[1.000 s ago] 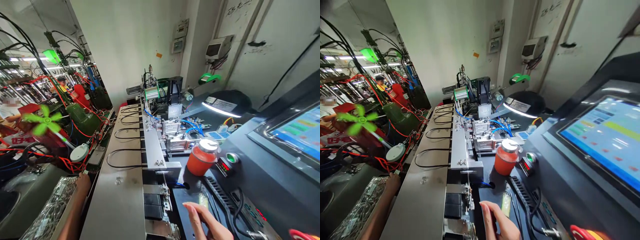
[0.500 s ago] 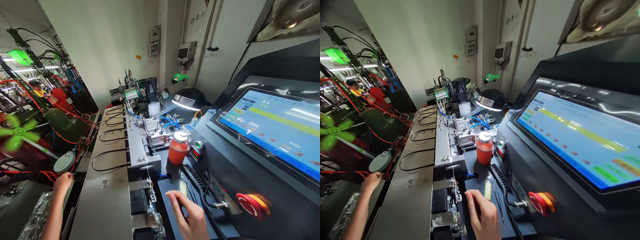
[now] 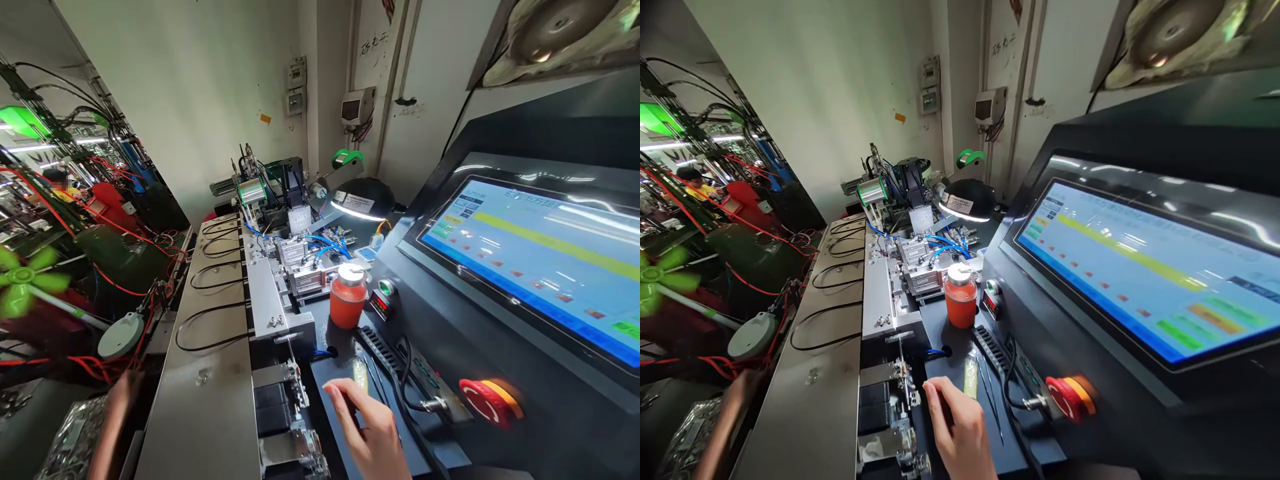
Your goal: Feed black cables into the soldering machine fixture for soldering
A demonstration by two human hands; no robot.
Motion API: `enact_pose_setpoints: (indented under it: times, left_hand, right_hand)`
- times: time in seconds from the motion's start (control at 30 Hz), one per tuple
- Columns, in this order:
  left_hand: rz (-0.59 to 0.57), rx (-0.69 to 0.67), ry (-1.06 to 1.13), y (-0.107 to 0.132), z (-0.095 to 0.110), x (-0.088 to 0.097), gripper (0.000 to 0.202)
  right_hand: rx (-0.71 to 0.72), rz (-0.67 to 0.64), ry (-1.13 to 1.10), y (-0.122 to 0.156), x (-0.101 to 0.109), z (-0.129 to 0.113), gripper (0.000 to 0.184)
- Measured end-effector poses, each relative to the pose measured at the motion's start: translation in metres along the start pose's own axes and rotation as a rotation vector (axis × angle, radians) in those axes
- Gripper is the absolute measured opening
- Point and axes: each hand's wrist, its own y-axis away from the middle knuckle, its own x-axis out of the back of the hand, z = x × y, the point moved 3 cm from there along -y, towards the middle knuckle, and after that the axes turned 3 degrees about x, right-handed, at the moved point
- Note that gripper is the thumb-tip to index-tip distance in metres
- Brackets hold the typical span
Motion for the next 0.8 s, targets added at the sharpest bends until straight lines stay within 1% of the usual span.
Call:
enact_pose_setpoints:
  times: [0.07, 0.1, 0.13, 0.17, 0.2, 0.23, 0.27, 0.3, 0.33, 0.37, 0.4, 0.43, 0.47, 0.5, 0.53, 0.6, 0.7, 0.8]
  left_hand:
    - [0.077, 0.018, 0.141, -0.01, 0.008, 0.018, 0.02]
    - [0.126, 0.016, 0.23, -0.013, 0.016, 0.03, 0.022]
    - [0.168, -0.002, 0.338, -0.015, 0.029, 0.043, 0.026]
    - [0.203, -0.027, 0.445, -0.013, 0.046, 0.058, 0.03]
    - [0.252, -0.079, 0.704, -0.007, 0.067, 0.074, 0.034]
    - [0.23, -0.158, 0.911, 0.003, 0.091, 0.089, 0.039]
    - [0.173, -0.228, 1.044, 0.017, 0.118, 0.103, 0.043]
    - [0.047, -0.324, 1.106, 0.035, 0.148, 0.114, 0.043]
    - [-0.124, -0.442, 1.1, 0.057, 0.178, 0.122, 0.04]
    - [-0.332, -0.574, 1.046, 0.082, 0.208, 0.126, 0.036]
    - [-0.513, -0.695, 0.972, 0.109, 0.233, 0.128, 0.031]
    - [-0.633, -0.779, 0.884, 0.133, 0.253, 0.128, 0.026]
    - [-0.693, -0.839, 0.821, 0.154, 0.268, 0.126, 0.024]
    - [-0.727, -0.891, 0.768, 0.171, 0.279, 0.123, 0.022]
    - [-0.735, -0.929, 0.727, 0.183, 0.285, 0.119, 0.021]
    - [-0.73, -0.986, 0.682, 0.197, 0.291, 0.11, 0.02]
    - [-0.734, -1.032, 0.667, 0.201, 0.29, 0.094, 0.019]
    - [-0.702, -1.102, 0.659, 0.202, 0.287, 0.085, 0.02]
  right_hand:
    - [-0.006, -0.009, 0.002, -0.001, -0.001, 0.001, 0.028]
    - [-0.007, -0.013, 0.004, -0.001, -0.001, 0.001, 0.028]
    - [-0.006, -0.016, 0.003, -0.001, -0.002, 0.001, 0.028]
    - [-0.005, -0.021, -0.001, -0.002, -0.003, 0.001, 0.028]
    - [-0.008, -0.03, -0.007, -0.002, -0.004, 0.001, 0.028]
    - [-0.013, -0.042, -0.016, -0.001, -0.005, 0.001, 0.028]
    - [-0.023, -0.055, -0.027, -0.001, -0.006, 0.001, 0.029]
    - [-0.04, -0.074, -0.04, 0.0, -0.007, 0.001, 0.029]
    - [-0.066, -0.095, -0.062, 0.0, -0.007, 0.001, 0.029]
    - [-0.103, -0.114, -0.095, 0.0, -0.007, 0.001, 0.029]
    - [-0.15, -0.129, -0.14, 0.0, -0.007, 0.001, 0.027]
    - [-0.208, -0.143, -0.195, 0.0, -0.006, 0.001, 0.025]
    - [-0.27, -0.153, -0.254, 0.0, -0.005, 0.001, 0.024]
    - [-0.332, -0.156, -0.312, 0.0, -0.004, 0.0, 0.024]
    - [-0.388, -0.153, -0.364, 0.0, -0.004, 0.0, 0.025]
    - [-0.486, -0.134, -0.445, 0.0, -0.004, 0.0, 0.027]
    - [-0.584, -0.097, -0.516, 0.001, -0.009, 0.002, 0.03]
    - [-0.576, -0.103, -0.497, 0.002, -0.014, 0.003, 0.027]
